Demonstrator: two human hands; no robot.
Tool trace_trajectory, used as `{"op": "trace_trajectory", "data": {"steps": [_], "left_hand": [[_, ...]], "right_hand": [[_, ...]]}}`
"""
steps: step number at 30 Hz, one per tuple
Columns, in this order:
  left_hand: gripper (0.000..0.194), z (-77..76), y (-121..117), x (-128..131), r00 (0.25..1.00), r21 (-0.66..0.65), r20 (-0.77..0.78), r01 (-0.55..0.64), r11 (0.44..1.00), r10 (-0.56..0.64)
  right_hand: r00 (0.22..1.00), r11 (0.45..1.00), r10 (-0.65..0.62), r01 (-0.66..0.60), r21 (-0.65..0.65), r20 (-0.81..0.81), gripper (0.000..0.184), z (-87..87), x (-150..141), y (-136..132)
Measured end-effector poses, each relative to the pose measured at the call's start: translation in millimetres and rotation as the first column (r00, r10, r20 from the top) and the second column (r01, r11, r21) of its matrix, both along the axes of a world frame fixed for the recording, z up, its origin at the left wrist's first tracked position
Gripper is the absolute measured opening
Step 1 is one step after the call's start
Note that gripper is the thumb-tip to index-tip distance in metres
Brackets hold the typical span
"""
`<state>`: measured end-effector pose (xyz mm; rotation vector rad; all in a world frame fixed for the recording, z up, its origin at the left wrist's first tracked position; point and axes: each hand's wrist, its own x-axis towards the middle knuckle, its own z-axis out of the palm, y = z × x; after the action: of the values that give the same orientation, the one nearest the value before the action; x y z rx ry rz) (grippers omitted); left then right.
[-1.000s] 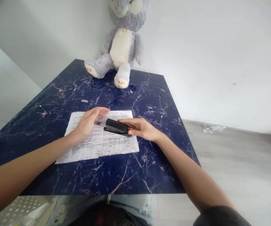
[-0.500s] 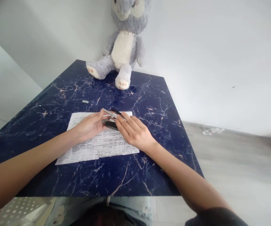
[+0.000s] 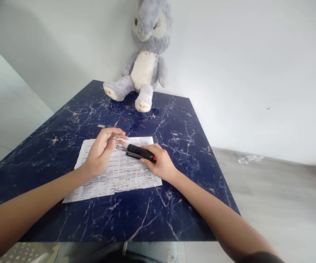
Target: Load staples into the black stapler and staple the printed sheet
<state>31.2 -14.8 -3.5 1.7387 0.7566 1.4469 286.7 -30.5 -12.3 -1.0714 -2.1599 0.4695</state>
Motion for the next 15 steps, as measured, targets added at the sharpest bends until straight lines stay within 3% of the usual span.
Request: {"op": "trace_trajectory", "data": {"steps": [3,7,11,15], "left_hand": [[0.041,-0.6,-13.5,2.7,0.965,0.156,-0.242,0.141,0.978,-0.101],[0.051,-2.4,-24.9,2.6,0.884,0.276,-0.451,0.270,0.923,-0.124],[0.050,2.1,-30.7,4.2,0.851,0.391,-0.523,0.297,0.871,-0.056],[0.054,3.3,-32.1,6.9,0.825,0.444,-0.563,0.356,0.822,-0.054]], "right_hand": [[0.997,0.934,0.025,-0.051,0.354,0.077,0.054,0.8,-0.8,-6.7],[0.982,0.724,0.044,-0.158,0.671,0.183,0.044,8.3,-1.3,-22.3],[0.951,0.549,0.052,-0.282,0.787,0.304,0.021,22.3,-1.5,-31.6],[0.934,0.457,0.027,-0.328,0.827,0.356,0.017,31.5,0.4,-29.5]]}}
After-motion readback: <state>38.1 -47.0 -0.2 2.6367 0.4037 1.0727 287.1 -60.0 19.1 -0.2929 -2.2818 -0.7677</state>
